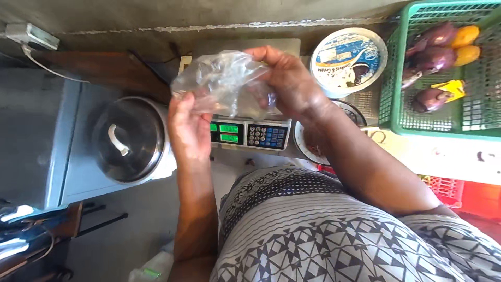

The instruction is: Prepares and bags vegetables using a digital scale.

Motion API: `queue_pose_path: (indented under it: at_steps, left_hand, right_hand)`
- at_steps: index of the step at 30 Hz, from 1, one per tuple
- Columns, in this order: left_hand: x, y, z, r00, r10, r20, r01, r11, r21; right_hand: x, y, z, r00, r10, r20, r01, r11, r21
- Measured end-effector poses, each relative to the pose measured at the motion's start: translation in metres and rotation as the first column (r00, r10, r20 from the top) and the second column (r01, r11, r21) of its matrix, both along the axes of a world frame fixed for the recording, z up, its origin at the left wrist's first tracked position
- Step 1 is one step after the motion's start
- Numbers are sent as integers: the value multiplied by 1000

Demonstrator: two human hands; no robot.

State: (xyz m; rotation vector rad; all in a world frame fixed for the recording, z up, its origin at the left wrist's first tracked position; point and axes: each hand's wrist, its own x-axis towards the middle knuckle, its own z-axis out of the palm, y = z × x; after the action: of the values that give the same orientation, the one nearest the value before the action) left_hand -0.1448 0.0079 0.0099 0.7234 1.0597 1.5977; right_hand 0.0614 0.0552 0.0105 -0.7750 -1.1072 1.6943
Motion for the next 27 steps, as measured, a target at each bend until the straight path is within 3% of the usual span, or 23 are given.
queue_pose_path:
  at_steps: [1,3,6,8,10,12,14,16,18,21,24,27]
  left_hand:
    - [10,0,-9,987,32,-160,-30,999,15]
    - [31,-5,-28,861,51,-505,8,993,115]
    - [69,-21,-42,590,-71,-805,316,937,148]
    - [102,-30,-53,530,-173,-830,465,878,114]
    - [128,-39,-60,462,-327,-824,627,778,43]
    - [145,-45,-60,317,-477,-820,767,638,-75]
    - [156,-47,-59,225,-574,-788,836,529,-147]
    - [161,-45,-58,174,-603,-779,856,483,-183]
    - [163,-43,-57,157,-609,-778,856,477,-201]
    - [162,-40,-59,208,-593,-778,838,518,-172]
    - [158,-33,-60,247,-514,-821,792,595,-135]
    - [145,-22,-58,204,-257,-945,632,771,-74]
  right_hand:
    - [7,0,1,999,-25,-26,25,999,-25]
    - [21,-3,0,999,-51,0,51,998,-37]
    - [47,-12,-9,985,30,170,-28,1000,-13]
    - [69,-21,-18,940,26,341,-40,999,34]
    - [95,-30,-20,854,-84,514,35,994,104]
    - [130,-35,-15,740,-240,628,147,969,197]
    - [171,-41,-1,629,-394,670,255,919,301]
    - [213,-48,10,495,-589,638,370,808,459]
    - [248,-54,14,328,-753,570,509,649,565]
    - [272,-61,11,62,-798,599,676,475,563]
    - [283,-70,3,44,-776,630,647,502,574]
    - [276,-70,6,45,-759,650,631,526,570]
